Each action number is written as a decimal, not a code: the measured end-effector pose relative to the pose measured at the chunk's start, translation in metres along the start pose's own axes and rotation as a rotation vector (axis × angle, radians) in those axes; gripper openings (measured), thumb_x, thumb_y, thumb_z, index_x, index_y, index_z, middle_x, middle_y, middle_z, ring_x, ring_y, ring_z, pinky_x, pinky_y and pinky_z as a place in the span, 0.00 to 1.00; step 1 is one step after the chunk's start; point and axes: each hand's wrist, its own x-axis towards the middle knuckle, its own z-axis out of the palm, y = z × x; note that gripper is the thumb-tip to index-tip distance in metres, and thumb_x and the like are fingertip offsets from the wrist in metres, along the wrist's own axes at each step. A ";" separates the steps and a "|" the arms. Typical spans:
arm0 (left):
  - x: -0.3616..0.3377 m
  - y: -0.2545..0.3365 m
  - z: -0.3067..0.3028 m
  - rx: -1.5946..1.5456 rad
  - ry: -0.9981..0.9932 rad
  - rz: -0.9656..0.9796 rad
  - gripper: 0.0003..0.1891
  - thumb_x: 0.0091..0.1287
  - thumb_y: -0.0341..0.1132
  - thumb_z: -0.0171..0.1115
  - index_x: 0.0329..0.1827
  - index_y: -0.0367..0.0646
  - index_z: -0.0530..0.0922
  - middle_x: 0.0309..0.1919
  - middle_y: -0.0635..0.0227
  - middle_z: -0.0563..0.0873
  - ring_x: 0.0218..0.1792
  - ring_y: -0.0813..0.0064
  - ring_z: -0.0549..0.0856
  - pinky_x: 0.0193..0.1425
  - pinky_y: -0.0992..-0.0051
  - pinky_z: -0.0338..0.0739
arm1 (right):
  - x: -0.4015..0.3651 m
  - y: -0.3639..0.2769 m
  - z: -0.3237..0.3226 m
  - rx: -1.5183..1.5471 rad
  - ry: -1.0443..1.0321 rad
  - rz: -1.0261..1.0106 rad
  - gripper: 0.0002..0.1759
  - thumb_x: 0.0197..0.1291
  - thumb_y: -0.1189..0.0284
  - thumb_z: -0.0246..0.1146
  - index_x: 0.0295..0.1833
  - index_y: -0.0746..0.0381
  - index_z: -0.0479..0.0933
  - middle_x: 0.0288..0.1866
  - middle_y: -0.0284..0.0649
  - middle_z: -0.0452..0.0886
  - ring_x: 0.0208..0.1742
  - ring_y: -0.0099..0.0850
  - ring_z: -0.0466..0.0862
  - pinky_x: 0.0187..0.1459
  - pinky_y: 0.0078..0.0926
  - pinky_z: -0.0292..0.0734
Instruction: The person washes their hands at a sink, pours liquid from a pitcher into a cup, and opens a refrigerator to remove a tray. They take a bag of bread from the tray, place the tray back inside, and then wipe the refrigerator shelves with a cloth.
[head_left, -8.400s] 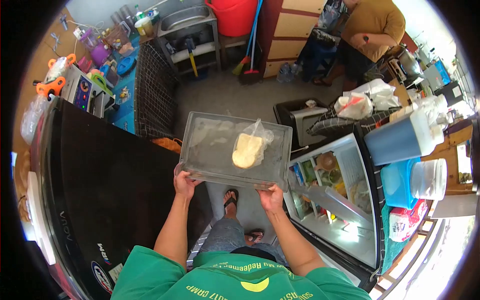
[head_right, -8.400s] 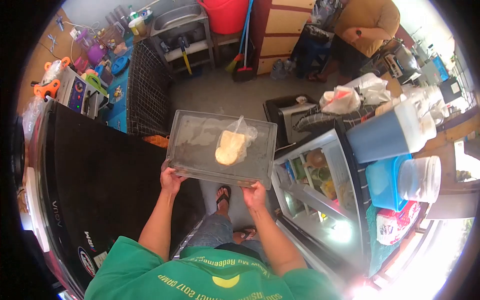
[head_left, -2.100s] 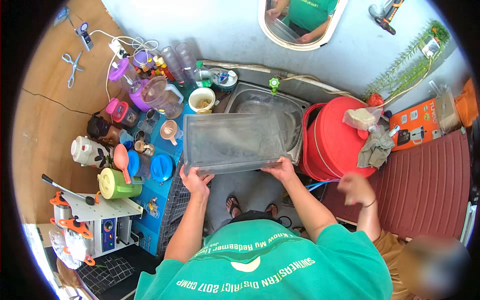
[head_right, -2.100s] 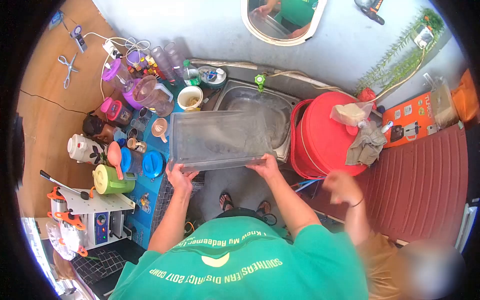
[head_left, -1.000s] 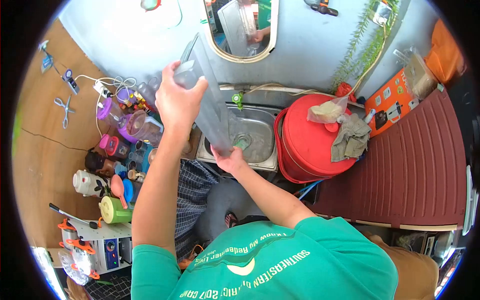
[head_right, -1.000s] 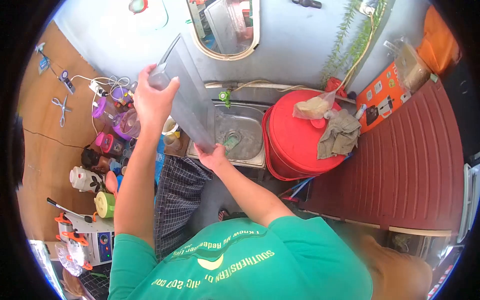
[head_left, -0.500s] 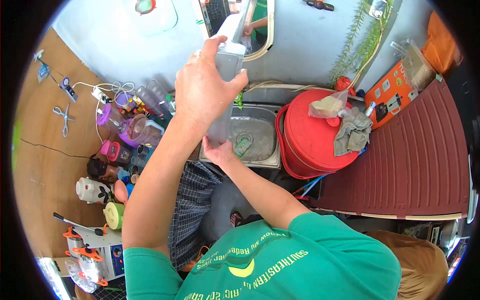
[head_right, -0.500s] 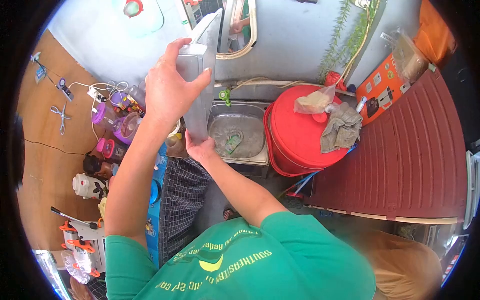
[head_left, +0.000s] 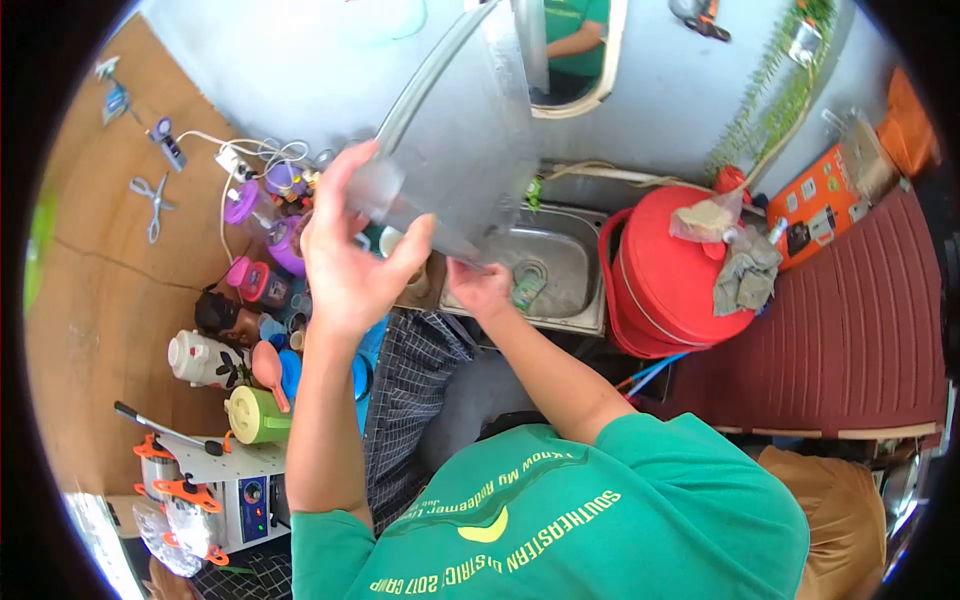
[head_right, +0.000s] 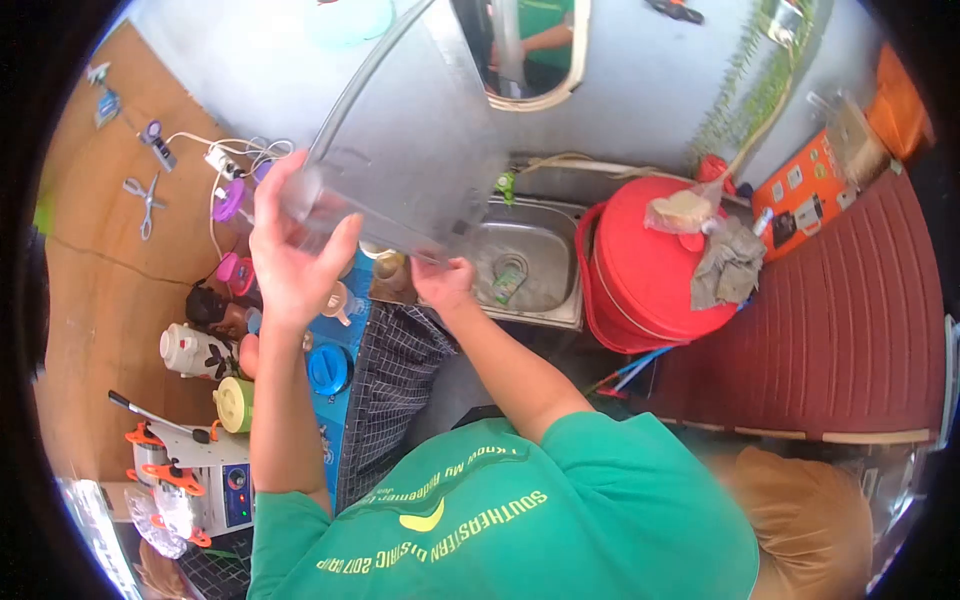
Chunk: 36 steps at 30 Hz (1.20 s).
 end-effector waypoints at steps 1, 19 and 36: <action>-0.012 -0.011 -0.016 0.019 0.066 0.052 0.39 0.55 0.28 0.74 0.72 0.45 0.68 0.53 0.61 0.83 0.48 0.69 0.85 0.55 0.67 0.81 | 0.004 -0.010 -0.004 -0.058 0.089 -0.044 0.30 0.48 0.66 0.49 0.56 0.70 0.74 0.53 0.53 0.83 0.56 0.52 0.83 0.63 0.55 0.78; -0.282 -0.049 -0.048 -0.608 0.692 -0.818 0.47 0.64 0.42 0.69 0.83 0.50 0.50 0.61 0.46 0.79 0.59 0.53 0.82 0.62 0.52 0.81 | -0.003 0.015 0.109 -1.376 -0.026 0.126 0.15 0.51 0.70 0.60 0.47 0.58 0.76 0.35 0.36 0.79 0.41 0.39 0.81 0.52 0.65 0.79; -0.421 0.066 -0.097 -0.522 1.024 -0.454 0.54 0.57 0.34 0.76 0.83 0.45 0.48 0.58 0.51 0.80 0.61 0.58 0.80 0.62 0.57 0.81 | -0.056 0.245 0.069 -1.328 -0.548 0.722 0.29 0.58 0.65 0.56 0.66 0.63 0.72 0.47 0.41 0.80 0.47 0.38 0.83 0.53 0.59 0.82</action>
